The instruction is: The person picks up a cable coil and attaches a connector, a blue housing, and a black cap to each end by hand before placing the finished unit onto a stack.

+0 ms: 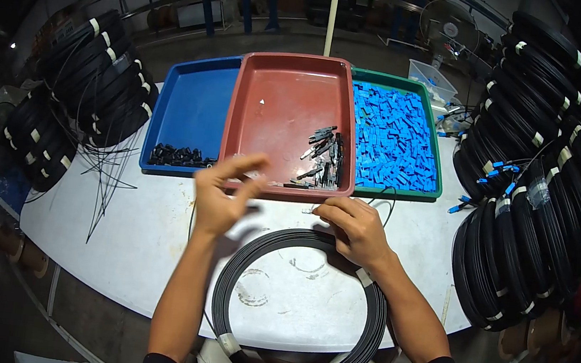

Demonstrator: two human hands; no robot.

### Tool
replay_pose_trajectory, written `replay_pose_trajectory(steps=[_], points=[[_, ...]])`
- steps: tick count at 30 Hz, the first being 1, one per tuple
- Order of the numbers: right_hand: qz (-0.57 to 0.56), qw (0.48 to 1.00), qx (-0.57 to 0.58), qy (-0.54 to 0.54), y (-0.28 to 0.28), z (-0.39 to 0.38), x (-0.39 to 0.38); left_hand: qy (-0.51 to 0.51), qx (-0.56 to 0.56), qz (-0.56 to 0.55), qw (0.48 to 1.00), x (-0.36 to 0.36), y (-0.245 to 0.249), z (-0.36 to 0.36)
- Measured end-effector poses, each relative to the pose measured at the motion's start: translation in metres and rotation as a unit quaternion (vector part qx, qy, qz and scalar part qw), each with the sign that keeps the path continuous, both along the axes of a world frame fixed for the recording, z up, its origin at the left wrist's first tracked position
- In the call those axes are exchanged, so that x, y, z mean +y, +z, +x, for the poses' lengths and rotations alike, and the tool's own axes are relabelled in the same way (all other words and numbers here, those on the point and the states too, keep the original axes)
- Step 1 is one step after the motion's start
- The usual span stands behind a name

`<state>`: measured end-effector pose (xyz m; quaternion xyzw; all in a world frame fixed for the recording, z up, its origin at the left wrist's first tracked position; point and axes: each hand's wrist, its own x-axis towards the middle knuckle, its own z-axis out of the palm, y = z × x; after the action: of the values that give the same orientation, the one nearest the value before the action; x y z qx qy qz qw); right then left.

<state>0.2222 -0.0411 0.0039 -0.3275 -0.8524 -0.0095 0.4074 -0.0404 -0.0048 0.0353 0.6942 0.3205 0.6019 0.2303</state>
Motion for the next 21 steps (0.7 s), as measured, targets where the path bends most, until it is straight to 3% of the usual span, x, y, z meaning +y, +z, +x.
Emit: replay_pose_trajectory(steps=[2,4,8,11,14,16,21], points=[[-0.007,1.0,-0.004,0.005,-0.001,0.0,0.001,0.051,-0.104,-0.01,0.993,0.009,0.012,-0.019],[-0.001,1.0,-0.001,0.007,-0.001,0.001,0.0,0.105,-0.103,-0.01,0.989,0.019,0.022,-0.037],[-0.004,1.0,0.005,0.014,0.003,-0.002,-0.001,0.107,-0.05,-0.028,0.993,0.046,0.031,-0.047],[-0.012,1.0,-0.002,0.011,0.001,-0.001,0.0,0.109,0.121,-0.041,0.986,0.062,0.037,-0.045],[-0.019,1.0,-0.012,0.012,0.0,0.0,0.001,0.117,0.321,-0.008,0.94,0.076,0.038,-0.041],[-0.017,1.0,-0.01,0.015,-0.001,-0.001,0.003,0.098,0.341,-0.054,0.933,0.082,0.037,-0.034],[-0.038,0.999,-0.015,0.016,0.002,-0.001,0.003,0.052,0.469,0.007,0.882,0.105,0.015,-0.023]])
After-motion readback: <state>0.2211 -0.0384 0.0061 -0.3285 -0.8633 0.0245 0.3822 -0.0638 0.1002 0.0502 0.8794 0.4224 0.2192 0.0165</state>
